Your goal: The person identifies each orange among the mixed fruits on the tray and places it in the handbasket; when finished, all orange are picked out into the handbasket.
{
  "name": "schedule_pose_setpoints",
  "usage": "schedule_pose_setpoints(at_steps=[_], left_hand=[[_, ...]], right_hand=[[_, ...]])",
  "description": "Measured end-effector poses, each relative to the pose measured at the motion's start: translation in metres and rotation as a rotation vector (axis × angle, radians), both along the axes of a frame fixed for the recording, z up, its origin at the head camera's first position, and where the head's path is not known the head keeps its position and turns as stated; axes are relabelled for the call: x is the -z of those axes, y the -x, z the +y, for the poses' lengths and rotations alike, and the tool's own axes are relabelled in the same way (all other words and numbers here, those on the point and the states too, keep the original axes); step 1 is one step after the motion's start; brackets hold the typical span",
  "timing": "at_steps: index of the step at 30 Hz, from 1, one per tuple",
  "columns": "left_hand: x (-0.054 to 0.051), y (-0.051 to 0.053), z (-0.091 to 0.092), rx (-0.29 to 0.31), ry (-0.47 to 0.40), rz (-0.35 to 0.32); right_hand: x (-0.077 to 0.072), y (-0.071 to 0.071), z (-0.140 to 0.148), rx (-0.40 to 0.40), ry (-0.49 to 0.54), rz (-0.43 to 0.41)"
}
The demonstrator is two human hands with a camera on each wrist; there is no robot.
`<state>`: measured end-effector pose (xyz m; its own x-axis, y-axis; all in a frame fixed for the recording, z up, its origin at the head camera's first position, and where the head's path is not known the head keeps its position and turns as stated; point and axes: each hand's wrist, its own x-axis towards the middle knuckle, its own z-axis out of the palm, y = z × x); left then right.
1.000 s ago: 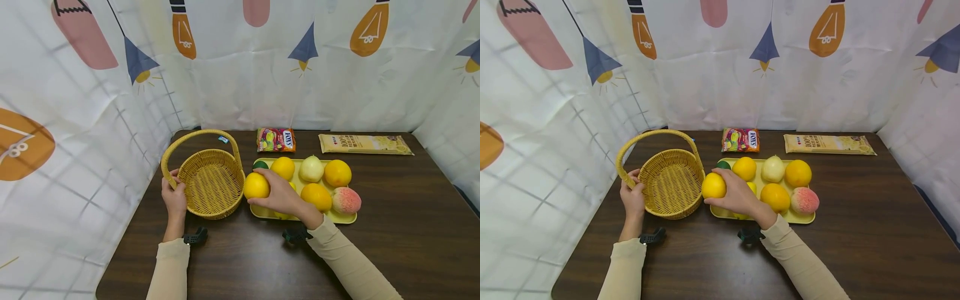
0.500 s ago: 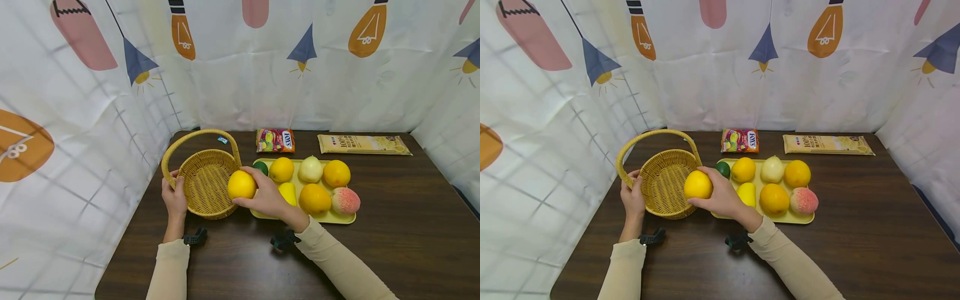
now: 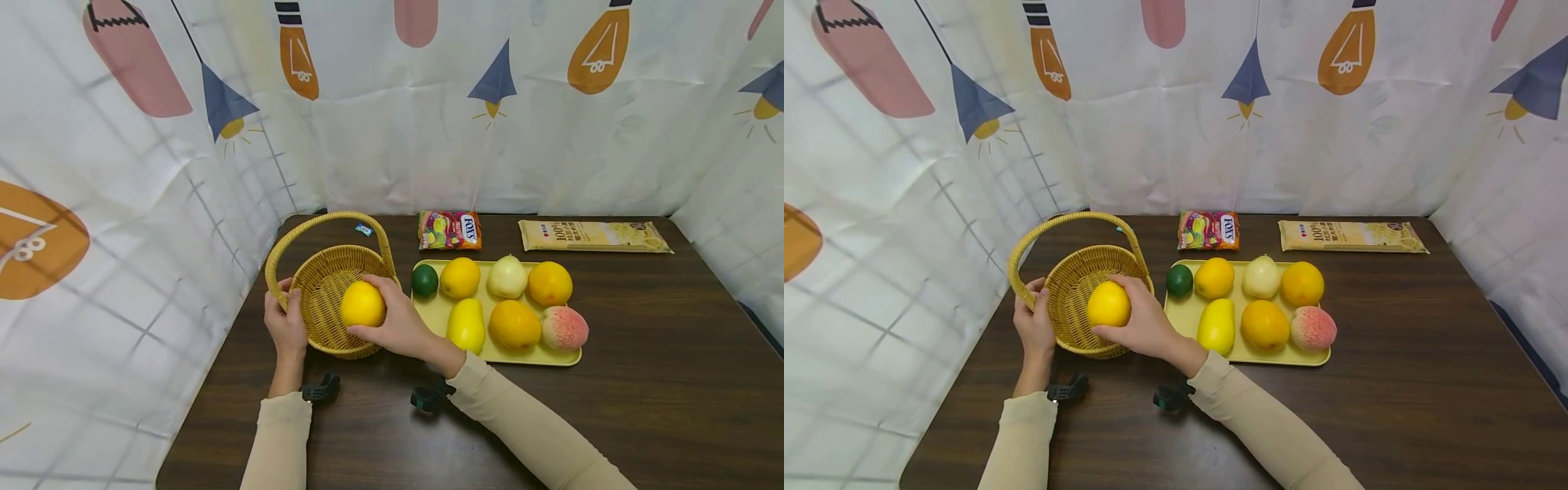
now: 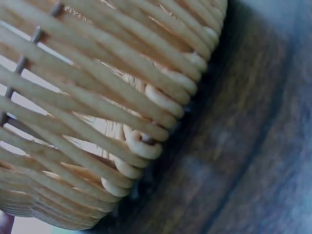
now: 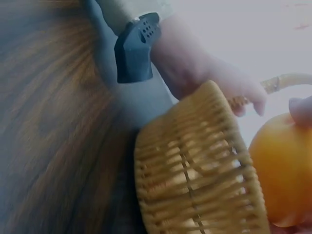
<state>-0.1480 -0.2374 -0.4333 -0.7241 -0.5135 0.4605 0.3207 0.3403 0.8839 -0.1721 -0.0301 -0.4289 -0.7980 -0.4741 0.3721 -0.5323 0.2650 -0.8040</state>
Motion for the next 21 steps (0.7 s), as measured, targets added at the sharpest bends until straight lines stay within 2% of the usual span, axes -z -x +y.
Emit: schedule_pose_setpoints(at_steps=[5, 10, 21], left_hand=[[0.0, 0.0, 0.001, -0.019, 0.024, 0.011], [-0.001, -0.002, 0.002, -0.03, 0.028, -0.008], [-0.002, -0.004, -0.001, -0.023, 0.035, -0.027]], right_hand=[[0.0, 0.002, -0.016, -0.017, -0.019, -0.015], [-0.001, 0.008, -0.029, -0.021, -0.041, -0.035], [-0.005, 0.028, -0.052, 0.036, 0.058, -0.298]])
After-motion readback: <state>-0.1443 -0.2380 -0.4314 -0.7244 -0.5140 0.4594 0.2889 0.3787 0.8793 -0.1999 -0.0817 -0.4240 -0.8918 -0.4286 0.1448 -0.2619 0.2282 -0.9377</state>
